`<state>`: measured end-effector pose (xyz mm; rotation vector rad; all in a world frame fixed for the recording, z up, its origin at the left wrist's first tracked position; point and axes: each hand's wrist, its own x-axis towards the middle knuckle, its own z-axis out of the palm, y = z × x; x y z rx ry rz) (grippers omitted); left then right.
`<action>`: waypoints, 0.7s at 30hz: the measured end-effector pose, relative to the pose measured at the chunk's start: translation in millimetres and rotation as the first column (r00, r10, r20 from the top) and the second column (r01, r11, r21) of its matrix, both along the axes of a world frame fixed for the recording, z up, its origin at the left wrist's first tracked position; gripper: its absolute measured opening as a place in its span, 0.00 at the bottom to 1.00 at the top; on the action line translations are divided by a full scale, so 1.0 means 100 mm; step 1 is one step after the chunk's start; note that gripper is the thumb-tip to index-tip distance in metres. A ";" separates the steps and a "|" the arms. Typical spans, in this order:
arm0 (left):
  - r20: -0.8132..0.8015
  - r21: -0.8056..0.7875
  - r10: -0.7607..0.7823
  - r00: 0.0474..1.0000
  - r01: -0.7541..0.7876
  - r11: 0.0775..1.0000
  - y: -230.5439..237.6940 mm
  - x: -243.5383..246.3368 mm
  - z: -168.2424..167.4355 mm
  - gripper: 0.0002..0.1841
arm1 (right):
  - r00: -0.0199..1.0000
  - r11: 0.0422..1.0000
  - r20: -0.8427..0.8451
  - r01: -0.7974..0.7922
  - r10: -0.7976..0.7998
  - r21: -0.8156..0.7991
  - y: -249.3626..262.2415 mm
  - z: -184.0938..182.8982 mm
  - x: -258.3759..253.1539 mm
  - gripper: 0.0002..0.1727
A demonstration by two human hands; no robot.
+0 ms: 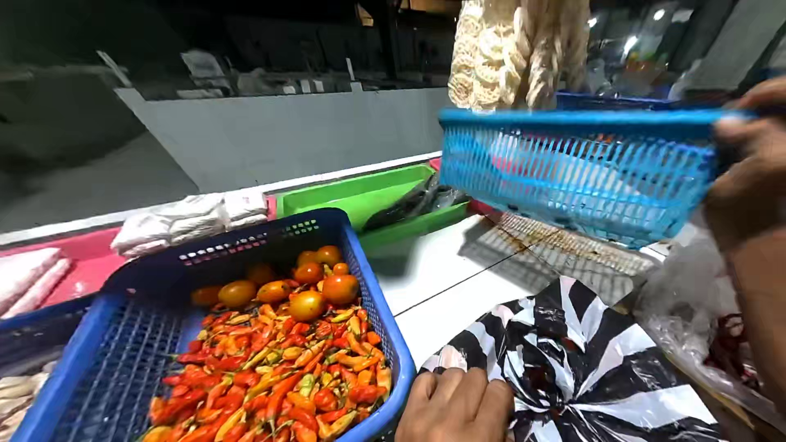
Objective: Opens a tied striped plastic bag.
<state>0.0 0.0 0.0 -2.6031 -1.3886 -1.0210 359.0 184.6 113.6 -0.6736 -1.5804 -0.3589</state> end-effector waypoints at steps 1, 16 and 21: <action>0.009 0.006 -0.002 1.000 0.002 1.000 0.00 -0.01 -0.01 0.14 | 0.995 1.000 0.101 0.009 -0.012 0.029 0.02 -0.17 -0.06 0.07; 0.039 0.105 -0.002 0.999 -0.003 0.994 0.03 0.00 -0.07 0.17 | 0.929 0.779 0.095 -0.241 0.358 -0.578 -0.46 -0.25 -0.48 0.14; 0.132 0.178 -0.031 0.991 0.007 0.984 0.00 0.01 -0.02 0.16 | 0.642 0.799 0.540 -0.203 0.545 -0.565 -1.25 -0.21 -1.02 0.19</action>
